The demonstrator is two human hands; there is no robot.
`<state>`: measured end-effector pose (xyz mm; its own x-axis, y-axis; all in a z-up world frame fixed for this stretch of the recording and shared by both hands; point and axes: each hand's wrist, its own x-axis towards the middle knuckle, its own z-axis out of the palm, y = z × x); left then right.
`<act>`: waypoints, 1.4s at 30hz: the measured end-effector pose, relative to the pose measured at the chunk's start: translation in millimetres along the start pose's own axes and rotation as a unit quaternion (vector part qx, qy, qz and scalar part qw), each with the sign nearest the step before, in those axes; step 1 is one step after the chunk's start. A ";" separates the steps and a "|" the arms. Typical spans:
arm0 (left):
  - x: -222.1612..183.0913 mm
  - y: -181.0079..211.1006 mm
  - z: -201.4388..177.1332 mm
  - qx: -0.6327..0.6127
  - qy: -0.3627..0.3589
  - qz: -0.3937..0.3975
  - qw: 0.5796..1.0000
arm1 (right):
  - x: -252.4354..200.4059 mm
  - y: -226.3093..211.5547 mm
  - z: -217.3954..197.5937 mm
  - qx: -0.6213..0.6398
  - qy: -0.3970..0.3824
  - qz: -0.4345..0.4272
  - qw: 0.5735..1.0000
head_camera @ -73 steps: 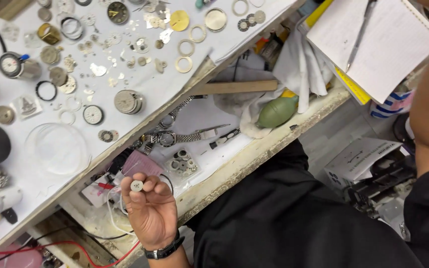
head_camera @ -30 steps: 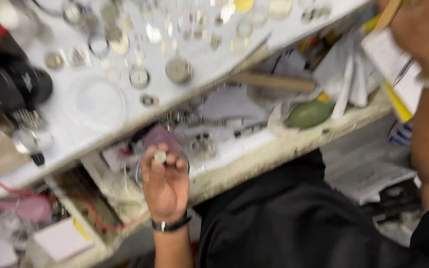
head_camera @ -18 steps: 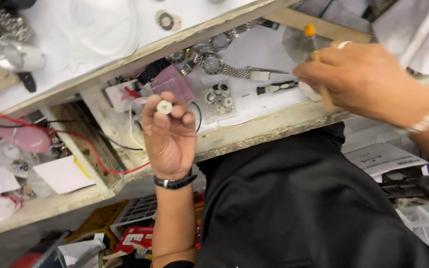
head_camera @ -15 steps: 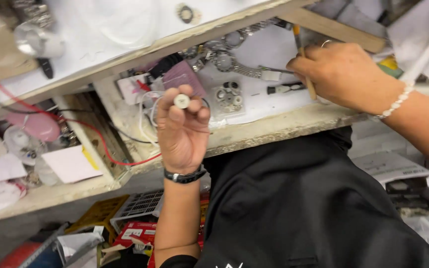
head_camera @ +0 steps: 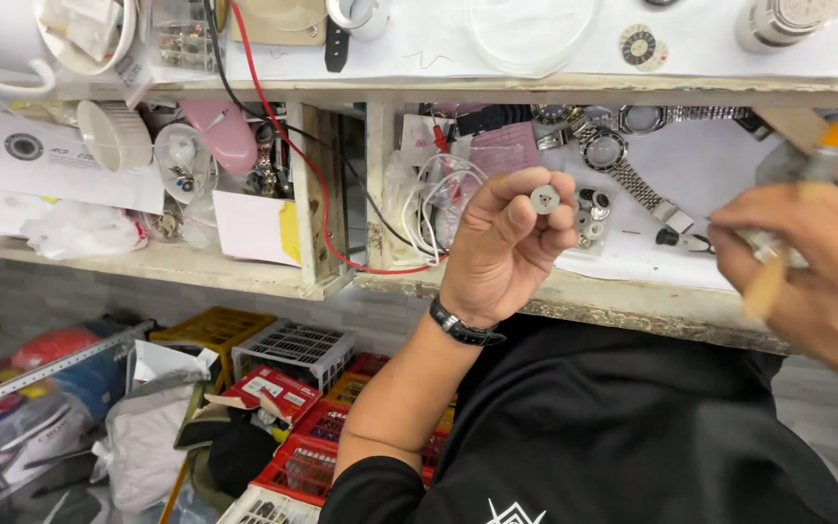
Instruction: Cleaning a small watch component with a fine brush at a repair station.
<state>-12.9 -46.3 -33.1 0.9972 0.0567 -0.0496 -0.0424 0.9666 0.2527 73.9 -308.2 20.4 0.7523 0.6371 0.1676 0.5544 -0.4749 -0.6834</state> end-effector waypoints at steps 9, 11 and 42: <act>0.2 -13.8 23.4 0.042 0.040 -0.037 0.998 | 50.4 -78.9 -5.4 0.157 0.067 -0.237 0.956; 0.9 -12.2 24.4 0.054 0.036 -0.037 0.997 | 49.6 -73.5 0.8 0.144 0.068 -0.249 0.955; 3.5 -16.9 26.7 0.072 0.033 -0.032 0.996 | 49.5 -66.5 6.4 0.057 0.087 -0.272 0.957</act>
<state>-7.0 -69.0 -11.8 0.9911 0.0177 -0.1320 0.0346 0.9228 0.3837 72.0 -241.2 69.6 0.4168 0.6562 0.6291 0.8455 -0.0257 -0.5334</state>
